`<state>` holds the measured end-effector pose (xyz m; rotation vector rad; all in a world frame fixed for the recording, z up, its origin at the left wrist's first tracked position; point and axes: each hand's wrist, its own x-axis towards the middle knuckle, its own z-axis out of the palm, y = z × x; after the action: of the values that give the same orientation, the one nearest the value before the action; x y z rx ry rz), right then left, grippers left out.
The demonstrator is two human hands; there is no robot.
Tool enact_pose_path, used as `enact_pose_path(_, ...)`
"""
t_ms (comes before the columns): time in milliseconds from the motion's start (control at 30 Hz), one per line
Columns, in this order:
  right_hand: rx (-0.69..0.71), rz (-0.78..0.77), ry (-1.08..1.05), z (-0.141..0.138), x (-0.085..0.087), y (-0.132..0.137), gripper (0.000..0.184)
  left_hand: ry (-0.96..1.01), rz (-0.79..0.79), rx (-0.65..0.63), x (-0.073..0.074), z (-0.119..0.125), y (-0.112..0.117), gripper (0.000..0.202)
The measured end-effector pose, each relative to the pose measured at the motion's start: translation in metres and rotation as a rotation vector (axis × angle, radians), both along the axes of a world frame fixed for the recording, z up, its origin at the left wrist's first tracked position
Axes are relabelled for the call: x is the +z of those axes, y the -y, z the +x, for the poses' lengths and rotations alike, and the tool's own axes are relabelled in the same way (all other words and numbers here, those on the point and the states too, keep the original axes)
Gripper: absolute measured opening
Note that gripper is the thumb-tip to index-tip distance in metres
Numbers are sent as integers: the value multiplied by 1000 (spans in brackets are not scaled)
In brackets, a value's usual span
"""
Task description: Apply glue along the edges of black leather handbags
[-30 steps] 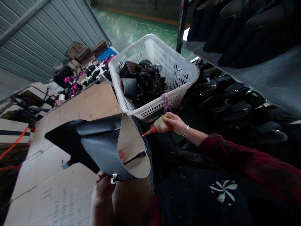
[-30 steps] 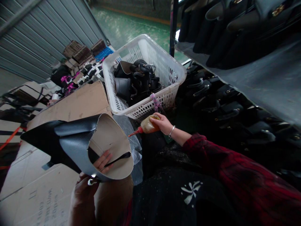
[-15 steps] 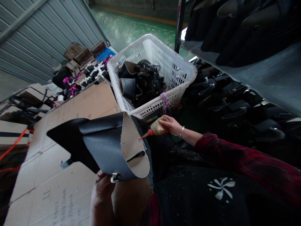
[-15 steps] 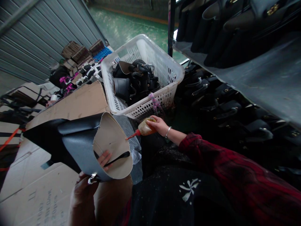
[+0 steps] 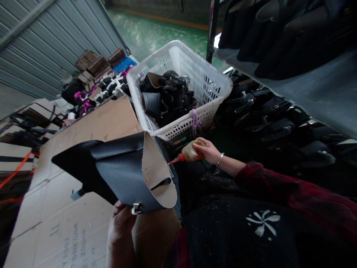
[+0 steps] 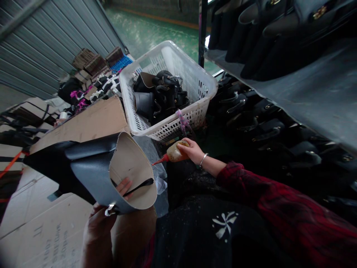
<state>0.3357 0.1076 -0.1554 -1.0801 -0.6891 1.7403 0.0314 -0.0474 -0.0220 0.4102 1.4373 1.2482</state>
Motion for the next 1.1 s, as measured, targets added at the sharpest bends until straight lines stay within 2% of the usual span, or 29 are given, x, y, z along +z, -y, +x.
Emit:
enact_pose_path(167,-9,-43,-72,-8,3,-2,48,-18,-18,10,1,1,0,21)
enact_pose_path(300,-2,-83,-78,-14,-1,1,48,-32,-32,23,0,1,0,21)
enact_pose_path(567,133,-169,-125,-3,-7,21,43,-30,-13,-26,2,3,0,19)
enact_pose_path(733,12,-111,-74,-1,-4,16,43,-29,0,-1,0,1,2,20)
enact_pose_path(933,43,-113,-111,-8,-2,15,46,-31,12,-36,-5,-3,4,21)
enact_pose_path(1100,-86,-120,-90,-14,-8,18,48,-37,5,-59,-2,0,2,16)
